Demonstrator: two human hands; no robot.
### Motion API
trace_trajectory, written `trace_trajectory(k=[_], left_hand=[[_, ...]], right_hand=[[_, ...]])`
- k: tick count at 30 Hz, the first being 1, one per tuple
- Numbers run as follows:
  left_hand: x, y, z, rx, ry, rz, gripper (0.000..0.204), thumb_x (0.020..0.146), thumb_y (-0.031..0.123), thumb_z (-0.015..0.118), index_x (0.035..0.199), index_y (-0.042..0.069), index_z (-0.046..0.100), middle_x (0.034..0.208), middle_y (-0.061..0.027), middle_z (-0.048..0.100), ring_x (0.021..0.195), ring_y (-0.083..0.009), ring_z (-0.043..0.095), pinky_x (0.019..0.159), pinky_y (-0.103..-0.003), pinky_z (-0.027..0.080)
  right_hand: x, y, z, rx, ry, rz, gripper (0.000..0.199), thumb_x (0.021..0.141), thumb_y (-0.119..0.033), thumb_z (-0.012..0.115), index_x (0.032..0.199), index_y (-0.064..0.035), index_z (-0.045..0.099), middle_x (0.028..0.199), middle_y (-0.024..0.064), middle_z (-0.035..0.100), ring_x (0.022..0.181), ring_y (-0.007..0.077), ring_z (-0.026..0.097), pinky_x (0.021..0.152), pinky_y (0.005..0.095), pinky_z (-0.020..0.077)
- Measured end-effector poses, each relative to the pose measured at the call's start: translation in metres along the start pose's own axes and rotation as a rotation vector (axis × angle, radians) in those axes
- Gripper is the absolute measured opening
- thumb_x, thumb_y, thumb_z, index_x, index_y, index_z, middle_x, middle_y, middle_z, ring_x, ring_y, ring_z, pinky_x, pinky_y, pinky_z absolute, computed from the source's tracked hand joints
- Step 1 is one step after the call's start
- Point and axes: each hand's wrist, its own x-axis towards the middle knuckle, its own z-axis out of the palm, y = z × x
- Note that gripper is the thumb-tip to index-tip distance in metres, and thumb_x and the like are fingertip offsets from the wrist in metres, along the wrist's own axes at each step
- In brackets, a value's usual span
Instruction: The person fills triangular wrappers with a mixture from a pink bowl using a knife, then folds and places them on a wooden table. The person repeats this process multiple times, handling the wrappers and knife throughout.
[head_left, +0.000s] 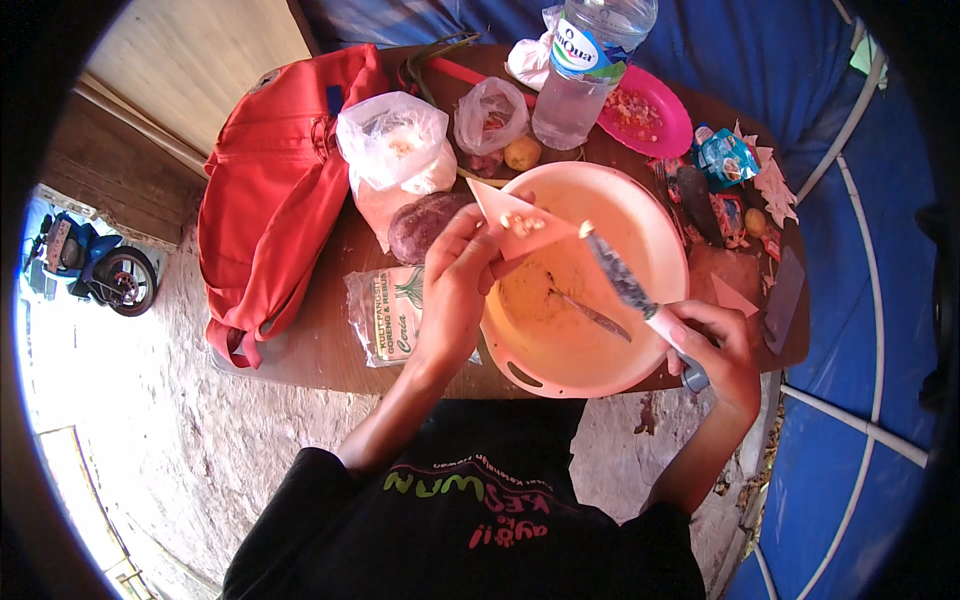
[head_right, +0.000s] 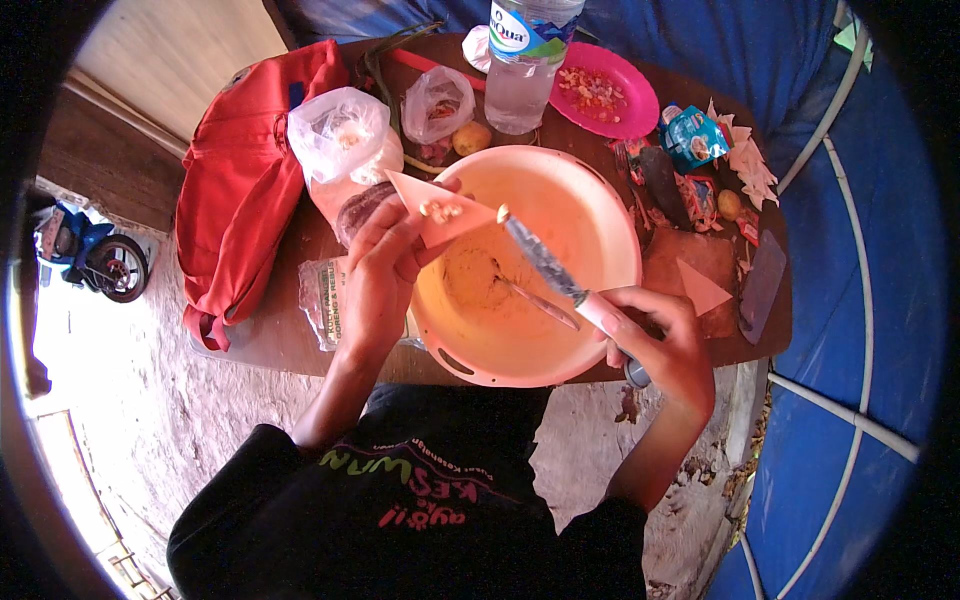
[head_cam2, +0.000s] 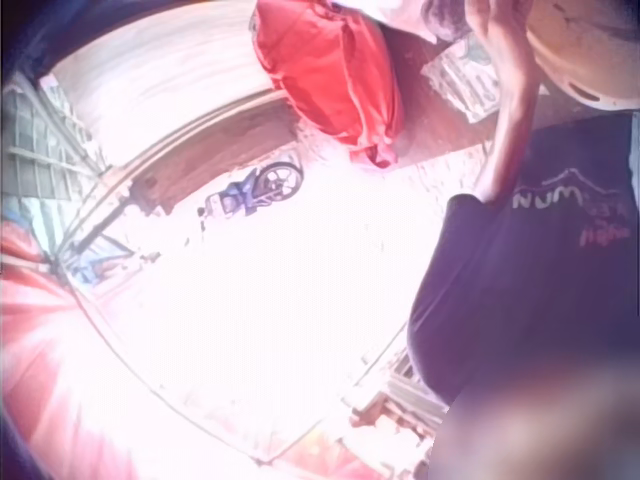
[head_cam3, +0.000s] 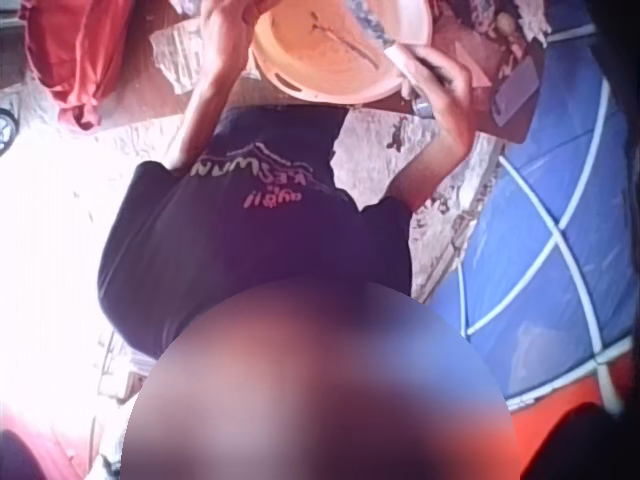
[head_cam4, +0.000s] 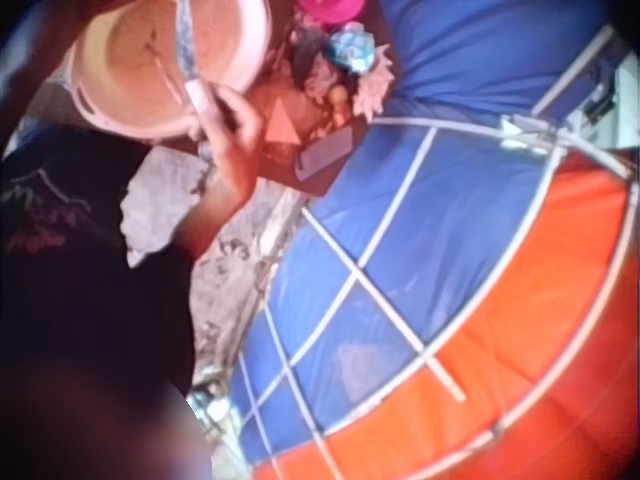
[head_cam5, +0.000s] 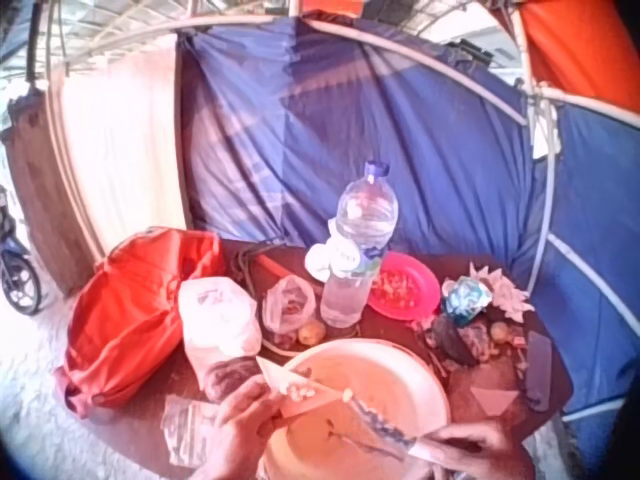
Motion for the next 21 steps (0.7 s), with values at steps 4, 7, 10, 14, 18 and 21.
trace_trajectory(k=[4, 7, 10, 14, 18, 21], left_hand=[[-0.006, 0.007, 0.004, 0.146, -0.100, -0.188, 0.039, 0.103, 0.014, 0.046, 0.137, -0.003, 0.052, 0.125, -0.0098, 0.063, 0.114, -0.0158, 0.062, 0.099, -0.029, 0.049], [-0.011, 0.011, 0.008, 0.193, -0.133, -0.279, 0.040, 0.102, 0.012, 0.046, 0.138, -0.002, 0.052, 0.124, -0.0093, 0.064, 0.110, -0.0143, 0.063, 0.096, -0.028, 0.050], [-0.012, 0.017, 0.008, 0.185, -0.172, -0.324, 0.040, 0.100, 0.011, 0.047, 0.138, -0.003, 0.051, 0.123, -0.0088, 0.065, 0.109, -0.0132, 0.063, 0.093, -0.027, 0.051], [-0.014, 0.023, 0.009, 0.199, -0.202, -0.355, 0.039, 0.100, 0.010, 0.047, 0.135, -0.004, 0.053, 0.118, -0.0082, 0.066, 0.107, -0.0122, 0.063, 0.090, -0.027, 0.052], [-0.017, 0.028, 0.008, 0.194, -0.227, -0.376, 0.035, 0.099, 0.010, 0.048, 0.129, -0.006, 0.058, 0.112, -0.0080, 0.068, 0.103, -0.0118, 0.065, 0.088, -0.026, 0.052], [-0.017, 0.029, 0.004, 0.204, -0.263, -0.413, 0.034, 0.098, 0.009, 0.049, 0.126, -0.006, 0.061, 0.110, -0.0082, 0.069, 0.102, -0.0123, 0.065, 0.090, -0.026, 0.050]], right_hand=[[-0.006, 0.000, 0.013, -0.120, 0.217, -0.264, 0.026, 0.089, -0.007, 0.068, 0.111, 0.0055, 0.067, 0.092, 0.0066, 0.069, 0.084, 0.0133, 0.065, 0.075, 0.0284, 0.0518], [0.002, 0.004, 0.021, -0.445, 0.352, -0.451, 0.030, 0.084, 0.000, 0.071, 0.113, 0.0026, 0.067, 0.099, 0.0118, 0.069, 0.094, 0.0220, 0.067, 0.084, 0.0323, 0.0515], [0.008, 0.005, 0.022, -0.534, 0.382, -0.524, 0.032, 0.082, 0.004, 0.071, 0.114, 0.0000, 0.068, 0.103, 0.0133, 0.068, 0.094, 0.0253, 0.068, 0.082, 0.0329, 0.0521], [0.010, 0.004, 0.023, -0.560, 0.387, -0.544, 0.032, 0.081, 0.005, 0.071, 0.113, -0.0002, 0.069, 0.102, 0.0125, 0.067, 0.093, 0.0238, 0.068, 0.079, 0.0329, 0.0526], [0.009, 0.007, 0.025, -0.562, 0.386, -0.526, 0.031, 0.081, 0.006, 0.071, 0.111, -0.0004, 0.069, 0.099, 0.0117, 0.066, 0.090, 0.0238, 0.067, 0.076, 0.0332, 0.0530], [0.008, 0.009, 0.024, -0.601, 0.391, -0.508, 0.031, 0.080, 0.007, 0.071, 0.110, -0.0008, 0.070, 0.098, 0.0114, 0.066, 0.089, 0.0247, 0.067, 0.075, 0.0332, 0.0530]])
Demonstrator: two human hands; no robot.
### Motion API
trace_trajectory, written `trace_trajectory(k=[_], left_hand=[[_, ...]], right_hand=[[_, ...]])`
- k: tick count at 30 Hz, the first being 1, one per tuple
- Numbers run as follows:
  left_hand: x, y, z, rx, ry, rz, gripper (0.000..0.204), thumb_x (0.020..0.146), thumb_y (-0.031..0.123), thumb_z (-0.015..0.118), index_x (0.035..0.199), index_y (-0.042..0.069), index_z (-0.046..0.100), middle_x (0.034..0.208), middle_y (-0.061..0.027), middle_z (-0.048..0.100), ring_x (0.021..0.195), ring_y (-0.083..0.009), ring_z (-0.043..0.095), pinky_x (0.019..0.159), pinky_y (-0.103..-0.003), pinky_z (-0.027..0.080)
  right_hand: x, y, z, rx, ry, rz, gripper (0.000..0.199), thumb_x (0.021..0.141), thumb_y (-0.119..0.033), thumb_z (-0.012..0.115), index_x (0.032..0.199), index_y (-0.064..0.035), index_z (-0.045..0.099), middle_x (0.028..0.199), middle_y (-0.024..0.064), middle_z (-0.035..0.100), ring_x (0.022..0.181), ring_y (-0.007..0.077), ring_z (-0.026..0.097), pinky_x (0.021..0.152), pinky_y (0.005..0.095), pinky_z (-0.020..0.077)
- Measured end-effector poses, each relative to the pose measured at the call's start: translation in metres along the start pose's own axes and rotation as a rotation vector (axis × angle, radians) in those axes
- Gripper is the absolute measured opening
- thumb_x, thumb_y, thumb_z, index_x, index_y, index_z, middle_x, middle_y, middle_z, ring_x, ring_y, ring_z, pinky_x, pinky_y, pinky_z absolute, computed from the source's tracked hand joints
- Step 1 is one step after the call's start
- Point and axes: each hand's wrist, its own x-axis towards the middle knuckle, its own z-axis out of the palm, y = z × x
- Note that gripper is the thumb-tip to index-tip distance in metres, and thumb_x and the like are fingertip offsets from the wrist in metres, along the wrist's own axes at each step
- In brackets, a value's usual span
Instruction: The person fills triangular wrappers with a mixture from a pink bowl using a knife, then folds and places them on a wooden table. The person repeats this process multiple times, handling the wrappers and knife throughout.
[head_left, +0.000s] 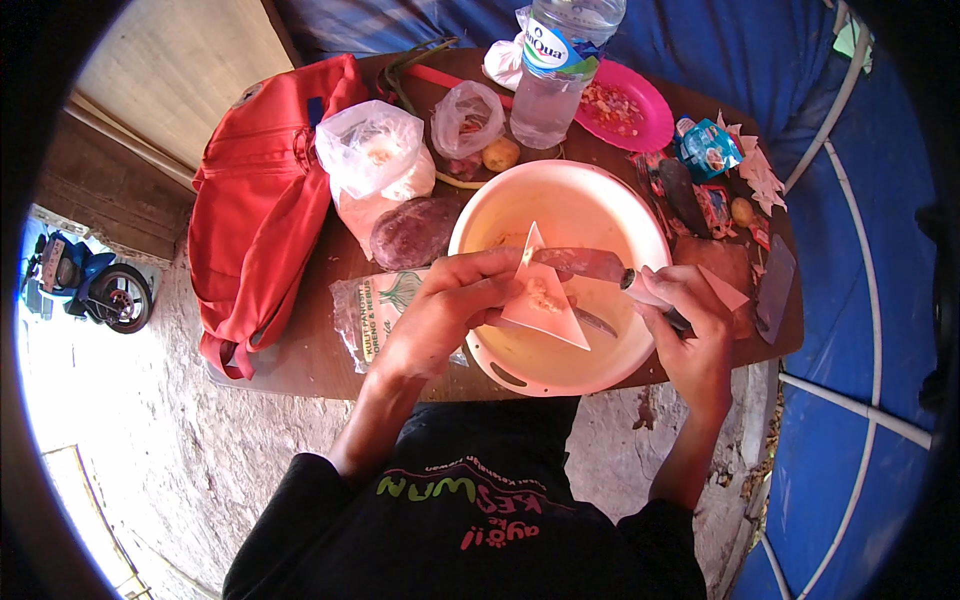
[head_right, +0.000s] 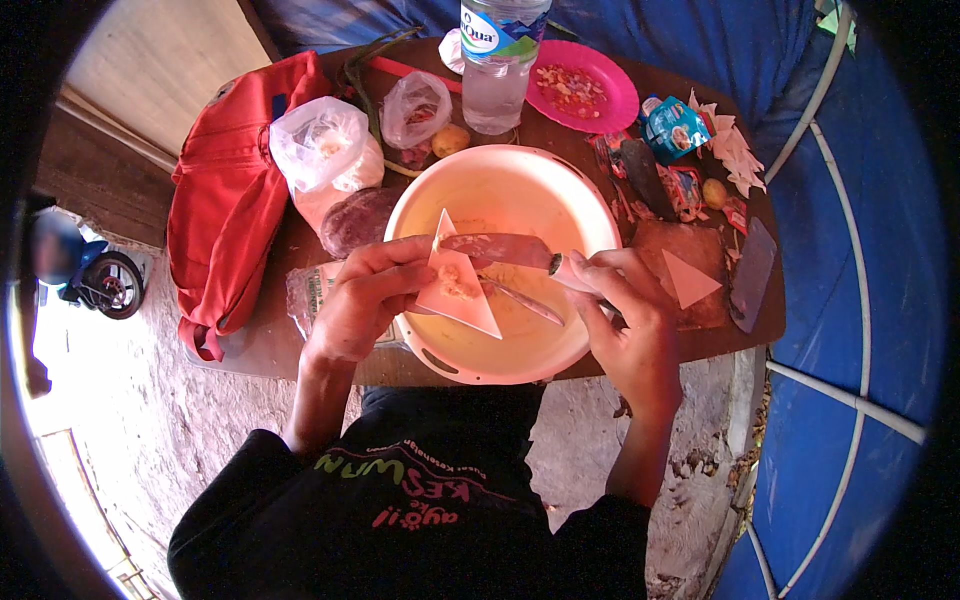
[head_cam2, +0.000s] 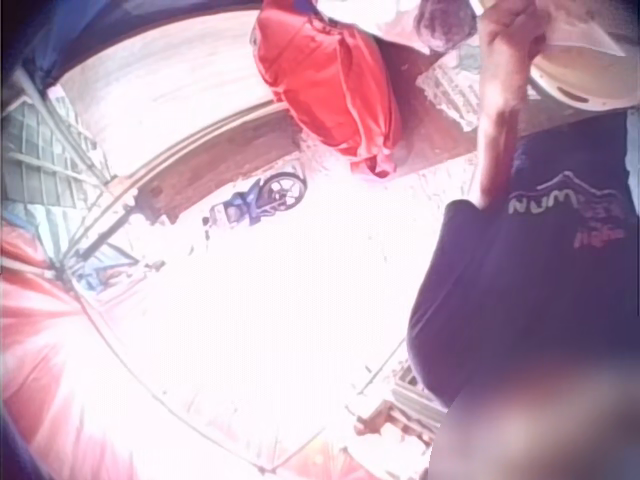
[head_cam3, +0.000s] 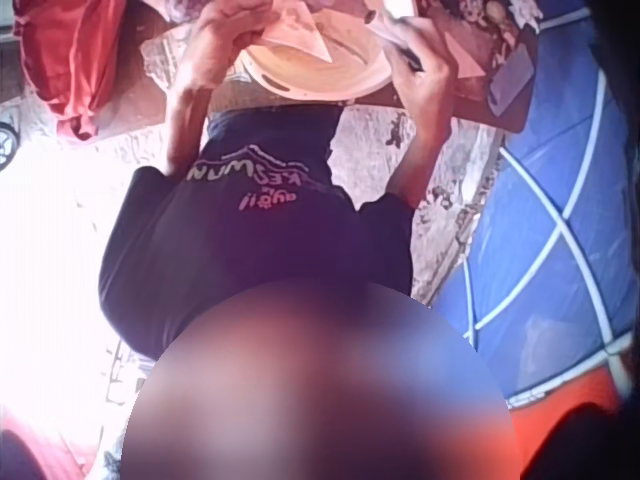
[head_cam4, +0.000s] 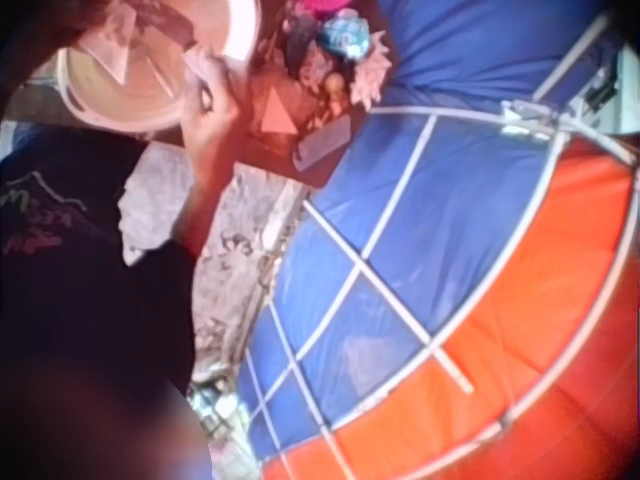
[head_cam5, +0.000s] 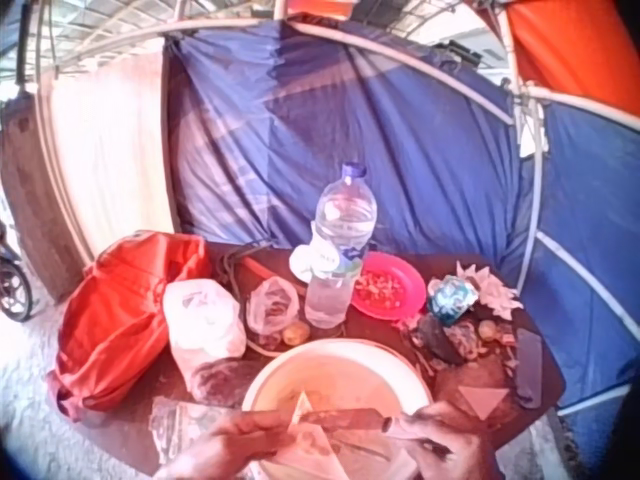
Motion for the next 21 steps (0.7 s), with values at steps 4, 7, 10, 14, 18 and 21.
trace_trajectory(k=[4, 7, 10, 14, 18, 21], left_hand=[[0.003, -0.006, -0.004, -0.007, 0.020, -0.001, 0.035, 0.097, 0.008, 0.049, 0.126, -0.008, 0.060, 0.116, -0.0118, 0.068, 0.105, -0.0165, 0.066, 0.094, -0.028, 0.050], [0.004, -0.006, -0.007, -0.078, -0.003, 0.049, 0.037, 0.097, 0.010, 0.049, 0.128, -0.011, 0.057, 0.129, -0.0195, 0.063, 0.114, -0.0247, 0.065, 0.100, -0.032, 0.050], [0.006, -0.002, -0.012, -0.105, 0.012, 0.163, 0.045, 0.100, 0.012, 0.047, 0.139, -0.010, 0.045, 0.134, -0.0234, 0.058, 0.121, -0.0291, 0.061, 0.104, -0.037, 0.049], [0.021, -0.005, -0.014, -0.087, 0.105, 0.282, 0.047, 0.103, 0.011, 0.043, 0.146, -0.007, 0.036, 0.138, -0.0246, 0.054, 0.125, -0.0317, 0.058, 0.106, -0.040, 0.049], [0.032, -0.017, -0.011, -0.123, 0.217, 0.300, 0.048, 0.103, 0.008, 0.041, 0.151, 0.002, 0.033, 0.136, -0.0178, 0.058, 0.124, -0.0238, 0.059, 0.103, -0.037, 0.048], [0.034, -0.022, -0.010, -0.105, 0.251, 0.355, 0.049, 0.103, 0.007, 0.039, 0.151, 0.003, 0.030, 0.136, -0.0175, 0.058, 0.126, -0.0246, 0.058, 0.104, -0.038, 0.047]], right_hand=[[0.000, 0.001, -0.004, -0.007, 0.010, 0.010, 0.030, 0.081, 0.007, 0.071, 0.110, -0.0013, 0.070, 0.098, 0.0116, 0.066, 0.089, 0.0255, 0.067, 0.075, 0.0333, 0.0530], [0.002, 0.002, -0.009, -0.041, 0.024, -0.004, 0.029, 0.082, 0.007, 0.069, 0.110, -0.0008, 0.070, 0.099, 0.0124, 0.067, 0.091, 0.0253, 0.068, 0.077, 0.0331, 0.0536], [0.004, 0.002, -0.012, -0.047, 0.038, 0.050, 0.024, 0.086, 0.003, 0.066, 0.110, 0.0023, 0.070, 0.100, 0.0147, 0.071, 0.092, 0.0248, 0.070, 0.079, 0.0330, 0.0543], [0.005, 0.000, -0.004, 0.125, -0.253, 0.158, 0.023, 0.088, -0.007, 0.068, 0.109, 0.0006, 0.072, 0.097, 0.0161, 0.073, 0.085, 0.0263, 0.072, 0.076, 0.0332, 0.0541], [0.011, -0.006, 0.002, 0.024, -0.530, 0.122, 0.017, 0.088, -0.006, 0.068, 0.102, 0.0038, 0.073, 0.097, 0.0172, 0.074, 0.088, 0.0248, 0.073, 0.079, 0.0327, 0.0548], [0.018, -0.011, 0.001, -0.117, -0.612, 0.219, 0.017, 0.090, -0.009, 0.067, 0.100, 0.0035, 0.073, 0.095, 0.0187, 0.073, 0.087, 0.0267, 0.073, 0.078, 0.0338, 0.0547]])
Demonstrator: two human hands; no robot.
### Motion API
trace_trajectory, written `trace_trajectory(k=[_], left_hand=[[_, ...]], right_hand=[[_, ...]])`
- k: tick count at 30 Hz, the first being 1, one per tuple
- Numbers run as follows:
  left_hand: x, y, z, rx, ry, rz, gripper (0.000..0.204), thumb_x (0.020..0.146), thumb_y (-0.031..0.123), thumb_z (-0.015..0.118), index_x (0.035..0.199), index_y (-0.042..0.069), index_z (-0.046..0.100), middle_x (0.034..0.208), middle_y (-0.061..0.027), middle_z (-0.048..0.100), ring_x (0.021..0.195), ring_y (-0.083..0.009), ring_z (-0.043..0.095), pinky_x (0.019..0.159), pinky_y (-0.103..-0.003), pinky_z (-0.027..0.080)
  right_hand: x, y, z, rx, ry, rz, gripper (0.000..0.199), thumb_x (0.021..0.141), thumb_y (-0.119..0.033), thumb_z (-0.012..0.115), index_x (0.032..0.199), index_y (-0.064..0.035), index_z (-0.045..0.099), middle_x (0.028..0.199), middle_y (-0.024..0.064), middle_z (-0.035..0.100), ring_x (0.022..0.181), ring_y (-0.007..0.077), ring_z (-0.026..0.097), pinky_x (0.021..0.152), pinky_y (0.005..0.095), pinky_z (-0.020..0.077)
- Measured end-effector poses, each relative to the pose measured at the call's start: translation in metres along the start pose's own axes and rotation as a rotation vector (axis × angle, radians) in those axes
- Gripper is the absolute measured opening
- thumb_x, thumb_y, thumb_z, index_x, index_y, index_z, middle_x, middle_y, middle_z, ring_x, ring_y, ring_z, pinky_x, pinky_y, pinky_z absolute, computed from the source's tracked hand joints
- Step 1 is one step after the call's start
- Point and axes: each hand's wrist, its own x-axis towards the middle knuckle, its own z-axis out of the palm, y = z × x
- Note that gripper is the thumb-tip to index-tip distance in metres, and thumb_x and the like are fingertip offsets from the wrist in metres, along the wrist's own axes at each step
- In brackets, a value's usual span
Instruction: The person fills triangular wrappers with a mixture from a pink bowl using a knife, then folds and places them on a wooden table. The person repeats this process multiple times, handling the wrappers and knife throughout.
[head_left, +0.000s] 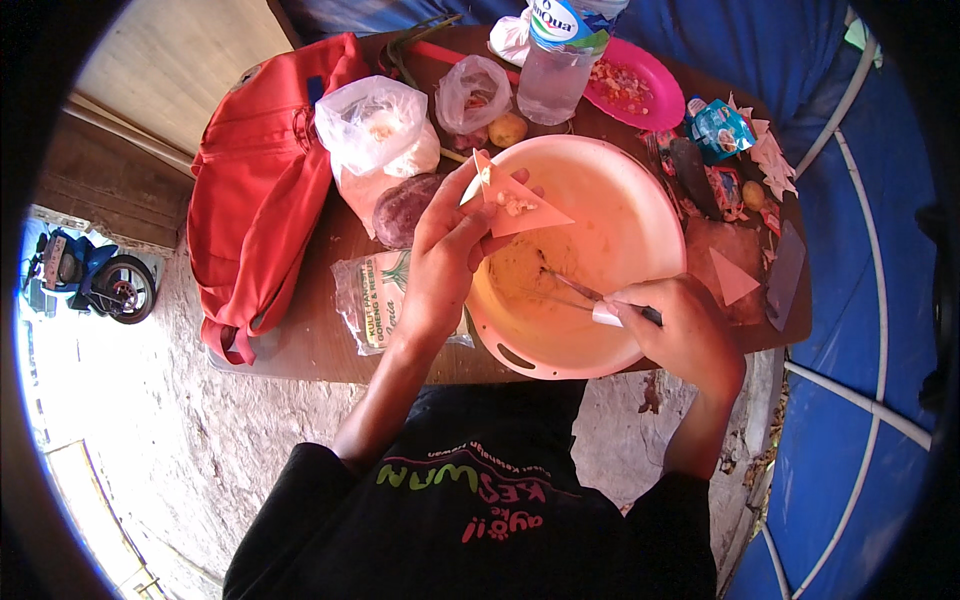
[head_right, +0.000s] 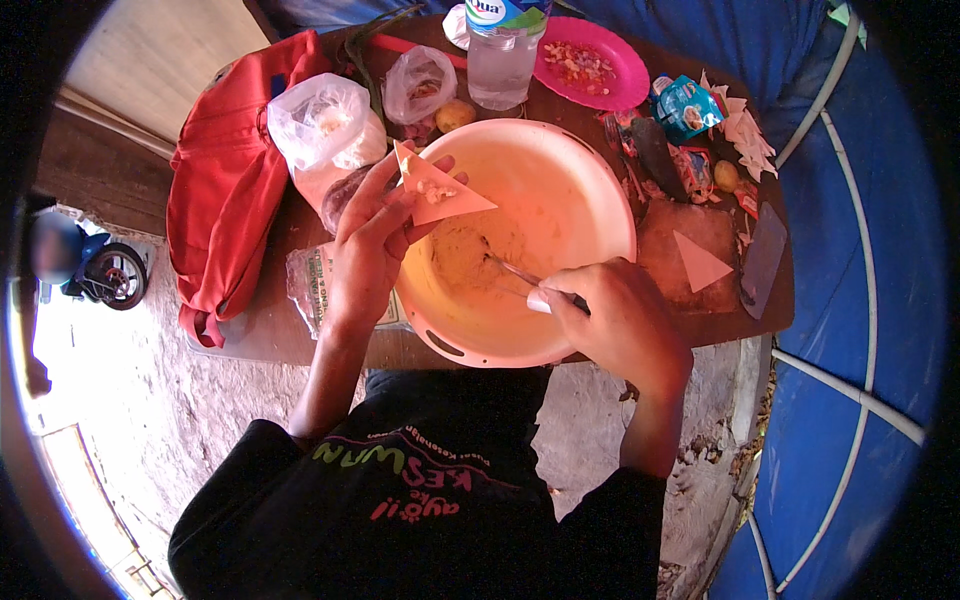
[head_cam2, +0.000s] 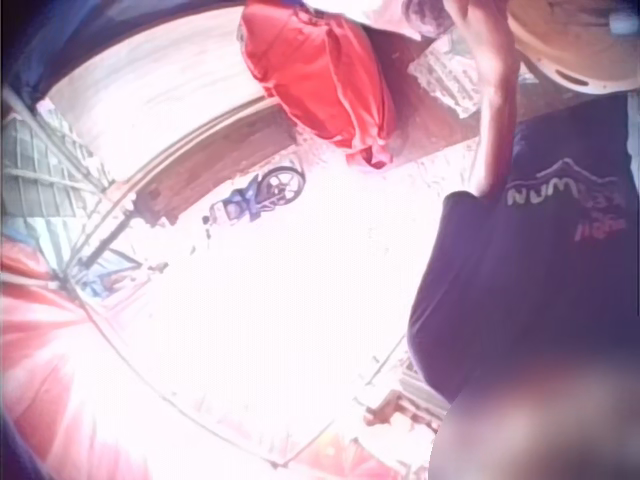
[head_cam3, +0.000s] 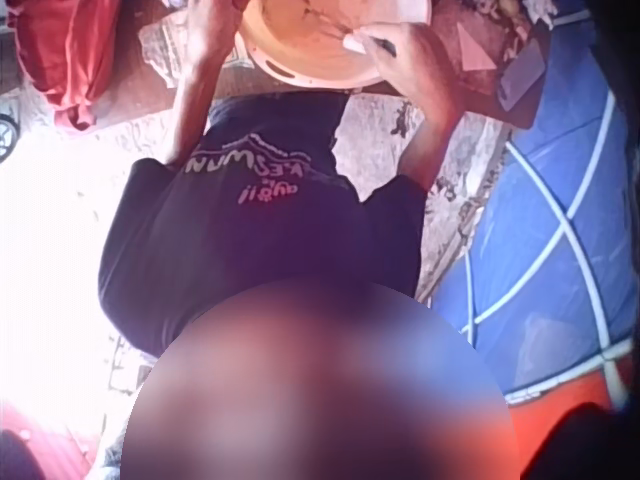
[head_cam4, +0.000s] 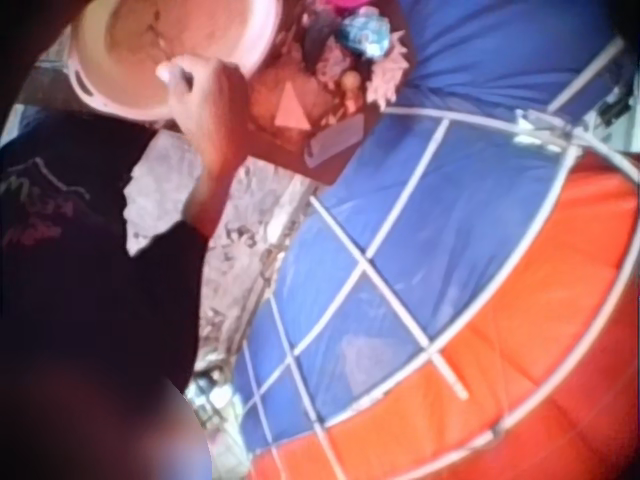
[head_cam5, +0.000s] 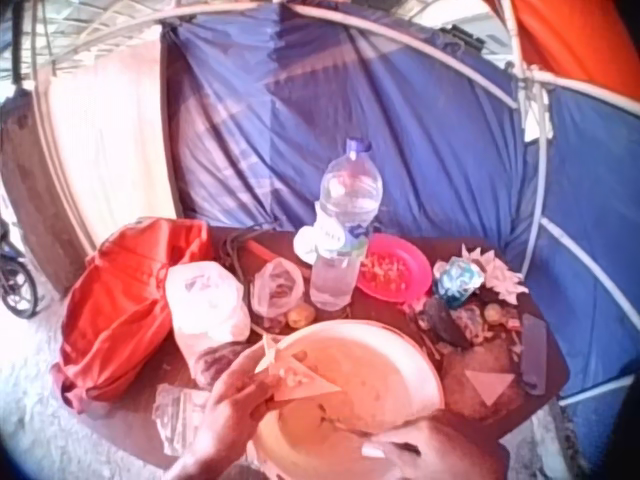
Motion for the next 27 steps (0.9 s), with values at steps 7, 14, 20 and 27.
trace_trajectory(k=[7, 14, 20, 27], left_hand=[[-0.004, 0.000, 0.005, -0.016, 0.009, 0.092, 0.051, 0.101, 0.005, 0.039, 0.149, -0.004, 0.027, 0.141, -0.0275, 0.050, 0.129, -0.0370, 0.054, 0.110, -0.046, 0.044], [-0.008, -0.003, 0.009, -0.027, 0.070, 0.156, 0.050, 0.101, 0.003, 0.038, 0.148, -0.003, 0.026, 0.142, -0.0293, 0.048, 0.129, -0.0368, 0.053, 0.110, -0.046, 0.044], [-0.011, -0.009, 0.011, -0.012, 0.131, 0.225, 0.049, 0.101, 0.004, 0.039, 0.148, -0.003, 0.024, 0.143, -0.0304, 0.047, 0.129, -0.0361, 0.054, 0.109, -0.044, 0.046], [-0.009, -0.011, 0.011, -0.073, 0.178, 0.260, 0.049, 0.102, 0.005, 0.039, 0.147, -0.005, 0.024, 0.143, -0.0309, 0.046, 0.128, -0.0346, 0.055, 0.109, -0.042, 0.047]], right_hand=[[0.016, -0.002, 0.017, 0.124, 0.076, -0.122, 0.019, 0.090, -0.018, 0.067, 0.096, -0.0010, 0.074, 0.087, 0.0207, 0.070, 0.080, 0.0350, 0.069, 0.073, 0.0403, 0.0517], [0.013, -0.009, 0.027, 0.037, -0.061, -0.098, 0.020, 0.090, -0.015, 0.067, 0.103, -0.0010, 0.074, 0.099, 0.0179, 0.073, 0.090, 0.0311, 0.072, 0.080, 0.0376, 0.0540], [0.019, -0.004, 0.021, 0.146, -0.260, -0.080, 0.023, 0.094, -0.022, 0.064, 0.102, -0.0038, 0.074, 0.077, 0.0196, 0.069, 0.065, 0.0283, 0.067, 0.066, 0.0379, 0.0516], [0.024, 0.018, 0.009, 0.678, -0.467, 0.182, 0.032, 0.099, -0.030, 0.062, 0.108, -0.0024, 0.074, 0.068, 0.0012, 0.062, 0.056, 0.0051, 0.054, 0.050, 0.0242, 0.0422]])
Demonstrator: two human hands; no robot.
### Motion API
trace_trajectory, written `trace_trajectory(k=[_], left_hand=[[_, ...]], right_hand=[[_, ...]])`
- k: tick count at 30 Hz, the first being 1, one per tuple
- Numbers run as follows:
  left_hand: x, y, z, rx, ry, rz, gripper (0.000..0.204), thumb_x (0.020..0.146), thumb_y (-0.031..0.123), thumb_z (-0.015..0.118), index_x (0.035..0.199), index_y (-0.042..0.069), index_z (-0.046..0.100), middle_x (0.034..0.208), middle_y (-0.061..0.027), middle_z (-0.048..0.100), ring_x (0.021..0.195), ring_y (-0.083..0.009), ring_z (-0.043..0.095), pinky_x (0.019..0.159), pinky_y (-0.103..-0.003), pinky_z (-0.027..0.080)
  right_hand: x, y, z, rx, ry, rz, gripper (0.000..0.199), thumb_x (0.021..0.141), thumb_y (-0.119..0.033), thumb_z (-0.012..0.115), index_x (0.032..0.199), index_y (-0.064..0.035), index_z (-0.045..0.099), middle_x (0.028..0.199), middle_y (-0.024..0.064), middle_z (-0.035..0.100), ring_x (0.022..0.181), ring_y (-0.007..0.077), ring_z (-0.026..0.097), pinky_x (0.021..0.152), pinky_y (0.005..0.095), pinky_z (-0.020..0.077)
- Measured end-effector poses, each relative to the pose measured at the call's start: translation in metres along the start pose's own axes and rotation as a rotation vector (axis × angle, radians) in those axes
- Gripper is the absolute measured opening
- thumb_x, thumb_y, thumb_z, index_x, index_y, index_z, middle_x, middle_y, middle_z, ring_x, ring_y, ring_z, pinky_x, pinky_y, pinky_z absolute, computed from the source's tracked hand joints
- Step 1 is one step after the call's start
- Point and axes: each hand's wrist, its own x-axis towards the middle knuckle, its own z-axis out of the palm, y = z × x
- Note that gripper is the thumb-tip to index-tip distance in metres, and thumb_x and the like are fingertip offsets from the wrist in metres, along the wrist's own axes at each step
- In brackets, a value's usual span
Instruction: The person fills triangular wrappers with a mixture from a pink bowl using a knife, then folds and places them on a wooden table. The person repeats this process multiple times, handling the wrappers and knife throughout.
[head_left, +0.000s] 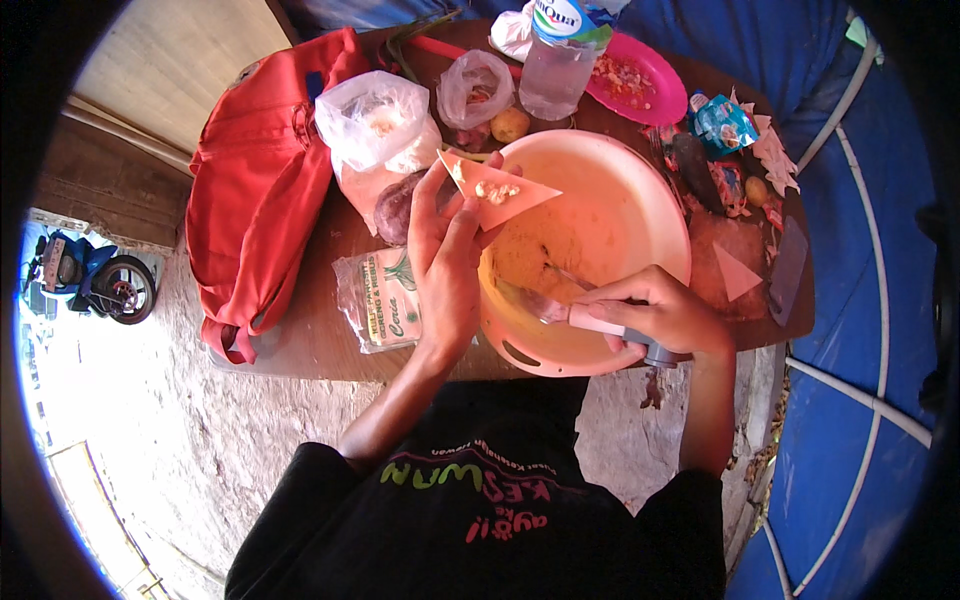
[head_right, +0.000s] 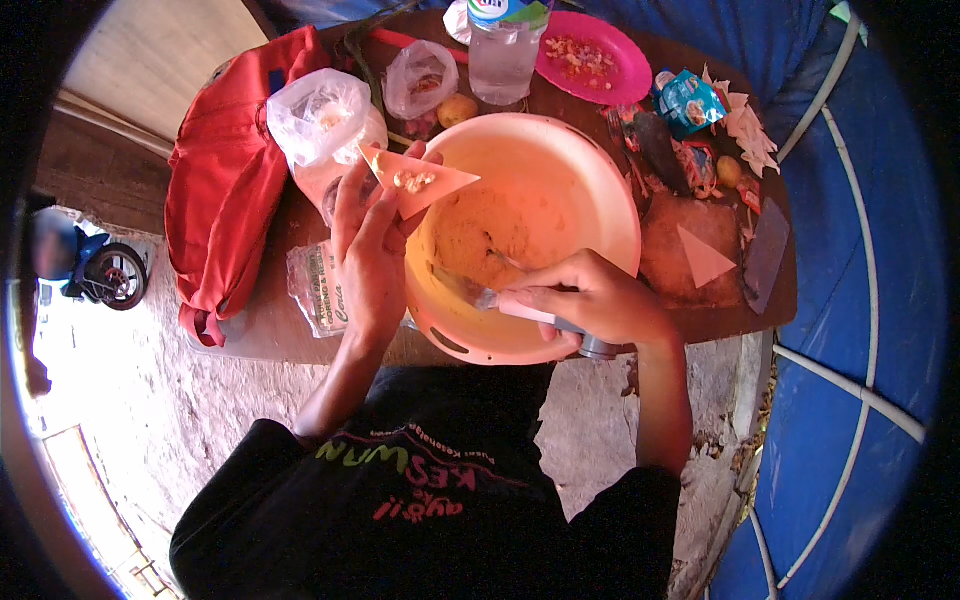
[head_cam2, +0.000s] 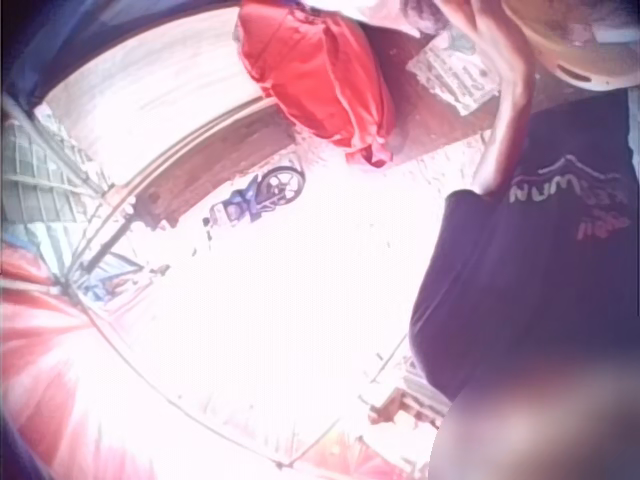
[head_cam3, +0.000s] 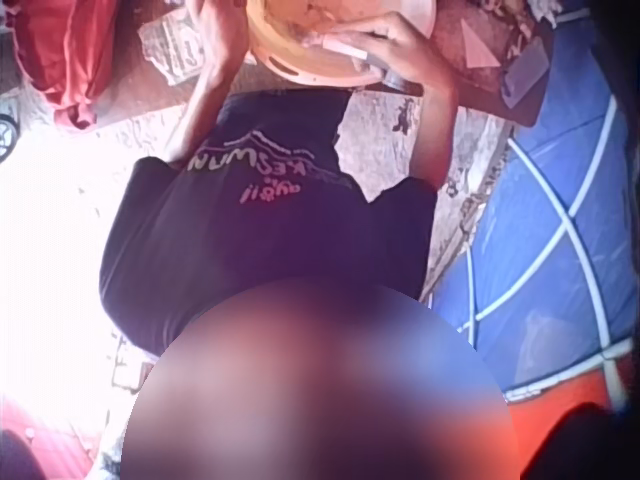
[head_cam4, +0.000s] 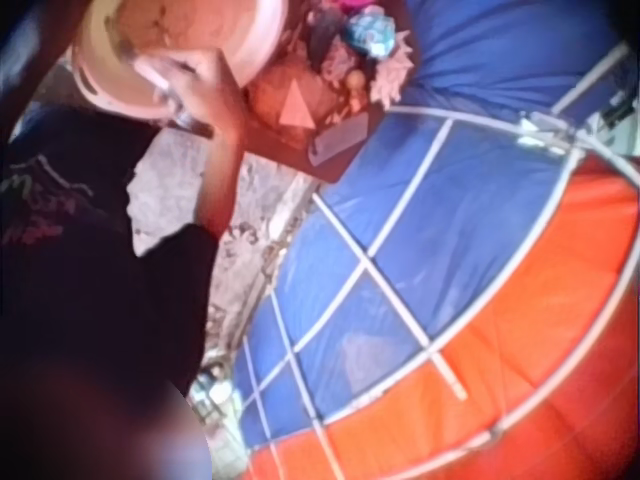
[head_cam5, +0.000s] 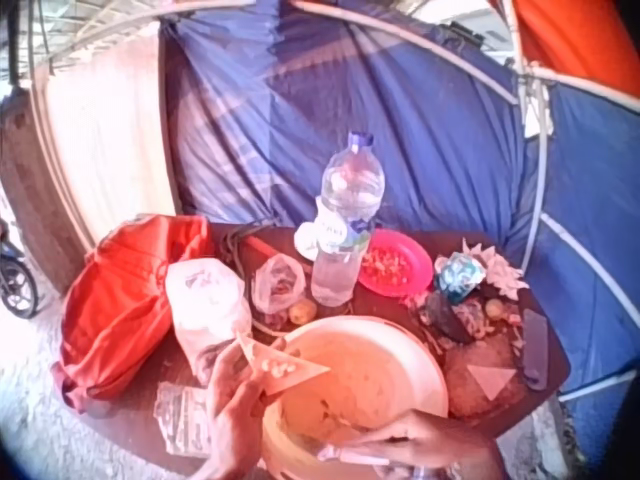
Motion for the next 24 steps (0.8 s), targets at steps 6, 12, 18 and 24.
trace_trajectory(k=[6, 12, 18, 24], left_hand=[[0.005, 0.015, -0.001, -0.144, 0.000, -0.127, 0.046, 0.103, 0.009, 0.042, 0.144, -0.009, 0.032, 0.141, -0.0289, 0.049, 0.127, -0.0343, 0.056, 0.109, -0.042, 0.046], [0.000, 0.019, 0.008, -0.198, -0.050, -0.191, 0.044, 0.103, 0.009, 0.039, 0.144, -0.007, 0.033, 0.140, -0.0271, 0.050, 0.124, -0.0341, 0.058, 0.107, -0.041, 0.049], [-0.002, 0.025, 0.011, -0.217, -0.089, -0.227, 0.041, 0.103, 0.006, 0.035, 0.142, -0.006, 0.031, 0.137, -0.0268, 0.052, 0.122, -0.0334, 0.060, 0.105, -0.041, 0.051], [-0.003, 0.029, 0.008, -0.236, -0.126, -0.278, 0.039, 0.103, 0.006, 0.035, 0.140, -0.008, 0.034, 0.133, -0.0253, 0.055, 0.122, -0.0324, 0.060, 0.106, -0.038, 0.050]], right_hand=[[-0.035, 0.004, 0.000, 0.071, 0.368, -0.164, 0.029, 0.099, -0.023, 0.062, 0.112, 0.0015, 0.069, 0.072, 0.0014, 0.061, 0.055, 0.0045, 0.052, 0.050, 0.0213, 0.0404], [-0.033, 0.013, 0.025, -0.367, 0.853, -0.622, 0.030, 0.087, -0.001, 0.069, 0.117, 0.0053, 0.066, 0.097, 0.0129, 0.069, 0.091, 0.0190, 0.067, 0.078, 0.0297, 0.0519], [-0.023, 0.014, 0.029, -0.554, 0.987, -0.697, 0.033, 0.085, 0.000, 0.071, 0.118, -0.0016, 0.069, 0.097, 0.0126, 0.068, 0.085, 0.0241, 0.069, 0.074, 0.0329, 0.0538], [-0.028, 0.019, 0.033, -0.622, 1.030, -0.605, 0.035, 0.085, 0.001, 0.071, 0.119, -0.0059, 0.070, 0.094, 0.0112, 0.067, 0.085, 0.0241, 0.068, 0.072, 0.0344, 0.0532]])
